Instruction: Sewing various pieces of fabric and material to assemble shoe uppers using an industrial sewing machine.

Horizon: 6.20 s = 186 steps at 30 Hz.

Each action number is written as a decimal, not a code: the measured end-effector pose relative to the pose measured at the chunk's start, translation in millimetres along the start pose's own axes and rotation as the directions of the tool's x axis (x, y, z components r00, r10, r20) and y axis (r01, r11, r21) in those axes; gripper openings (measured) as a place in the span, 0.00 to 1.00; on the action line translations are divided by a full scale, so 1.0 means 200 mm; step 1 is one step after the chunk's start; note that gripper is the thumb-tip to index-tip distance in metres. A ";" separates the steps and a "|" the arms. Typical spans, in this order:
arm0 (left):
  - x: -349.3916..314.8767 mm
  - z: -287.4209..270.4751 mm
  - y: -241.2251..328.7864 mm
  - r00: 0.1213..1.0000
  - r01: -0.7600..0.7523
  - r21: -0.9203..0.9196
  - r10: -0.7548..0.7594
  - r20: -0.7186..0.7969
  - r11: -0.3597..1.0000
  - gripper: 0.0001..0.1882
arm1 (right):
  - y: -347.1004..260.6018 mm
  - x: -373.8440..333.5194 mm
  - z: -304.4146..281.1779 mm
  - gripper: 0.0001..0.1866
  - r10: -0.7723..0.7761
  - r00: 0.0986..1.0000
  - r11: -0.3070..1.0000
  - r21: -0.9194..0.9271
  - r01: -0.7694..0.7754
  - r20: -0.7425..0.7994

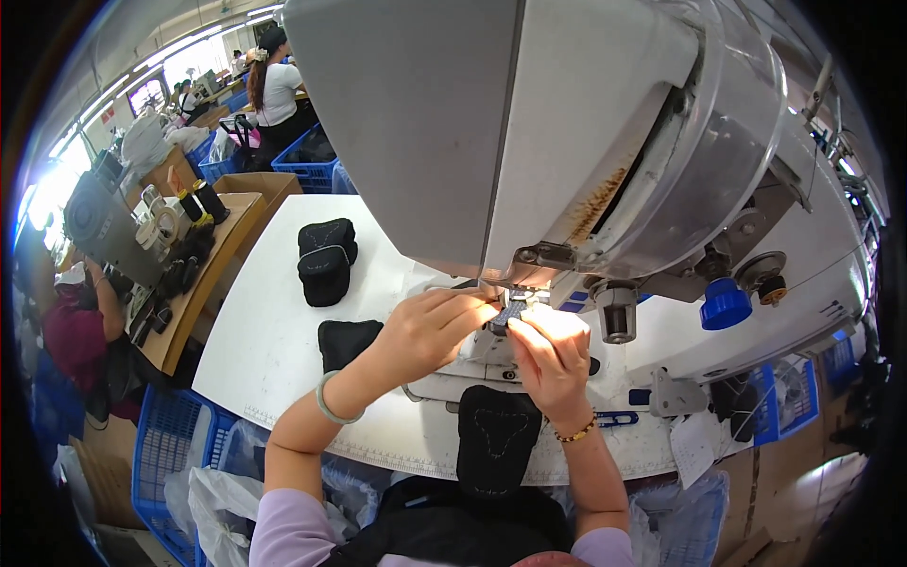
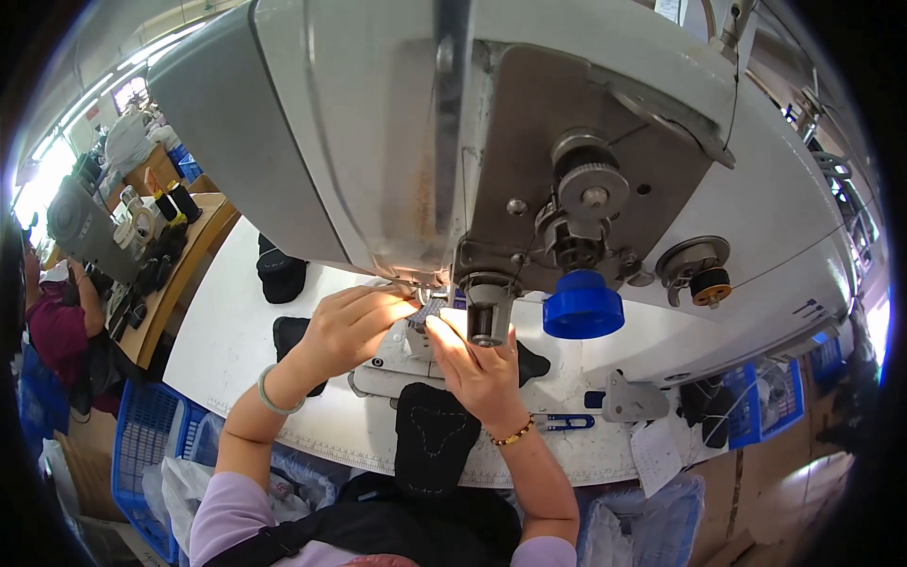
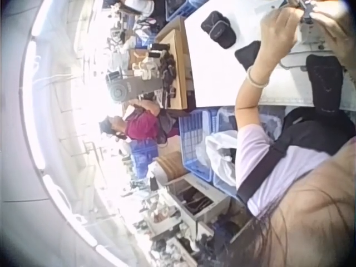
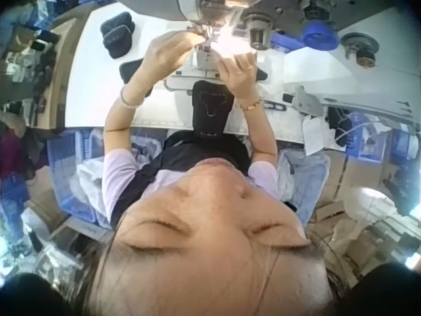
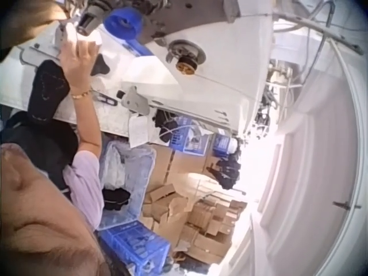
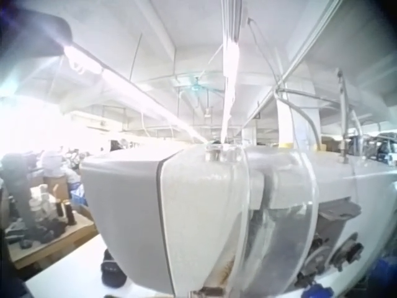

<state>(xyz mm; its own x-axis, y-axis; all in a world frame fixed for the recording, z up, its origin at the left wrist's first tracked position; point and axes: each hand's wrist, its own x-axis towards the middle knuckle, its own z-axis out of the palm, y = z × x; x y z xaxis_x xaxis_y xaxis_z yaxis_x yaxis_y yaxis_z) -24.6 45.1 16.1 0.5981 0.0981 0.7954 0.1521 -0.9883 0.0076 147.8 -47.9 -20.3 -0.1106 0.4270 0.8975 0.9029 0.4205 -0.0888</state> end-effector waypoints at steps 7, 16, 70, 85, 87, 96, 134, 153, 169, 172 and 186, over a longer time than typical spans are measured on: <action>0.03 -0.03 0.14 0.991 -0.051 0.244 0.019 0.131 0.969 0.19 | 0.02 0.04 -0.01 0.12 0.044 0.999 0.998 0.052 -0.044 -0.001; -0.04 -0.04 -0.15 0.990 0.047 -0.299 -0.006 0.137 0.953 0.27 | 0.04 0.01 0.01 0.05 0.108 0.993 0.994 0.027 -0.109 0.038; -0.10 0.16 -0.06 0.997 -0.035 0.131 0.044 -0.060 0.991 0.16 | 0.02 -0.03 0.01 0.12 -0.003 1.000 1.000 0.017 0.003 0.029; 0.02 0.10 -0.34 0.529 0.815 -0.547 -0.630 0.569 0.191 0.16 | 0.00 0.03 -0.01 0.12 0.085 0.996 0.993 0.084 -0.088 0.027; 0.08 0.08 -0.30 0.402 0.761 -0.619 -0.606 0.686 -0.196 0.16 | 0.02 0.02 0.00 0.12 0.088 0.995 0.991 0.095 -0.091 0.037; 0.13 0.01 -0.23 0.437 0.754 -0.591 -0.452 0.777 -0.287 0.13 | 0.05 0.02 0.00 0.12 0.124 0.992 0.980 0.157 -0.125 0.017; -0.02 0.07 0.19 0.344 0.422 -0.828 -0.781 0.522 -0.368 0.06 | 0.02 0.00 -0.04 0.14 -0.123 0.991 0.989 0.087 0.119 0.048; -0.01 0.08 0.30 0.528 0.568 -0.823 -0.770 0.357 0.009 0.10 | 0.22 -0.03 -0.09 0.08 0.084 0.980 0.906 0.396 -0.151 0.182; 0.01 0.10 0.21 0.526 0.592 -0.805 -0.771 0.359 0.029 0.12 | 0.25 -0.07 -0.06 0.08 0.160 0.967 0.876 0.423 -0.232 0.200; 0.01 0.09 0.17 0.532 0.604 -0.797 -0.750 0.393 0.010 0.14 | 0.23 -0.07 -0.08 0.17 0.149 0.955 0.899 0.368 -0.238 0.256; 0.00 0.09 0.05 0.400 0.590 -0.766 -0.731 0.553 -0.256 0.07 | 0.10 -0.03 -0.06 0.22 0.047 0.994 0.991 0.123 -0.059 0.098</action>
<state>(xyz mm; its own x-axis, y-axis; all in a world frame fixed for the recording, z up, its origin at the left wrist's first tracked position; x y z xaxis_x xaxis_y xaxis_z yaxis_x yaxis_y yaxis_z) -9.3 38.2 5.6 0.5628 0.8263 -0.0222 -0.2885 0.2215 0.9315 170.9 -52.3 -21.3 -0.1080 0.5228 0.8456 0.8497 0.4901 -0.1945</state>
